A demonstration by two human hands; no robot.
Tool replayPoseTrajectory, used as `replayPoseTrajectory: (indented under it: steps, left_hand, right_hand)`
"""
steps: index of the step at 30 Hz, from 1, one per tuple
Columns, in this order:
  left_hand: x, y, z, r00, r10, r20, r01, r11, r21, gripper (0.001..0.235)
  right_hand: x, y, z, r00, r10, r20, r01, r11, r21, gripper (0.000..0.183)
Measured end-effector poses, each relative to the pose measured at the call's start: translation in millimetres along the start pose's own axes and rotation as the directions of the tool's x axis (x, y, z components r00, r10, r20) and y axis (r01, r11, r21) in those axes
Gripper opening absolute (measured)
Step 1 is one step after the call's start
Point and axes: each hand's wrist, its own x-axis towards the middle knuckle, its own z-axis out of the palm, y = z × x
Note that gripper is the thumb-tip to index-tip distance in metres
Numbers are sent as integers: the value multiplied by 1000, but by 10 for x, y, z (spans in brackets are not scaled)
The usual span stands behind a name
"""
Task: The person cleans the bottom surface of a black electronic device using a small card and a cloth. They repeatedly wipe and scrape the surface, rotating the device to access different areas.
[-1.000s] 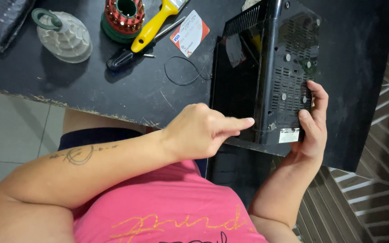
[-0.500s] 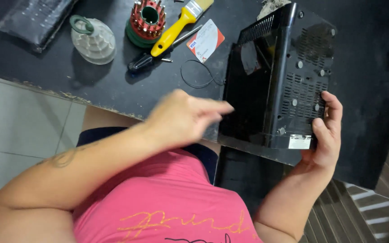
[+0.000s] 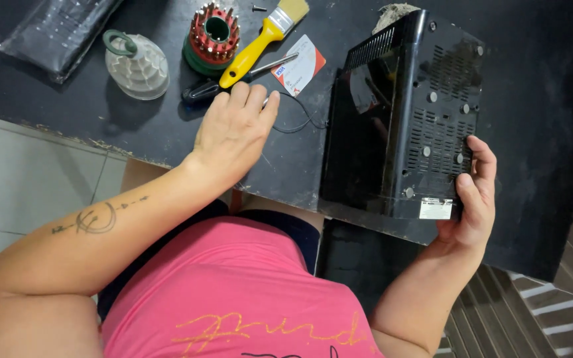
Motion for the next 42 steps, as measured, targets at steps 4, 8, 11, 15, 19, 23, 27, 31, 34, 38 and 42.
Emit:
replayPoseTrajectory:
  steps: [4,8,11,15,19,23,27,31,34,38,42]
  left_hand:
    - [311,82,24,992,-56,-116,54,998,-25,10]
    - [865,224,241,982,-147,117,139,987,74,17]
    - [1244,376,573,913,-259,315,215,962,168,36]
    - [1644,453,960,867,-330,373,297,944,144,46]
    - [1918,414,1027,748,-391,536,444,895,34,35]
    - [2098,332,1066,695,-276,664,456,883,-110,47]
    - [2213,226,1013,602,-188,776,457,878,-143,45]
    - [2196,115,999,697,-131,705,483,812,-327,45]
    - [2162,82,1008,854,-225,470,480,689,-543,32]
    - [2195,98,781,865,-486,122,334,378,-863,26]
    - [1990,148,181,847,-421,324,460,277,-844,21]
  right_hand:
    - [-4,-20,31,1000,14,-8,-13,1000,15,65]
    - [-8,-48,63,1000,2,-1,-2,1000,26,68]
    - [-15,-29,30,1000,-13,6,13,1000,-15,62]
    - [-3,13,-11,1000,12,9,-12,999,34,63]
    - [-11,-17,23,1000,7,6,-7,999,38,63]
    - [-6,-19,21,1000,23,9,-23,998,59,65]
    - [-8,-31,36,1000,22,8,-22,998,54,64]
    - [-6,-26,50,1000,25,-6,-25,999,44,66]
    - [6,-11,56,1000,21,-23,-20,998,55,67]
    - [0,-8,45,999,35,-25,-34,998,46,67]
    - [9,-42,57,998,54,-24,-52,997,50,67]
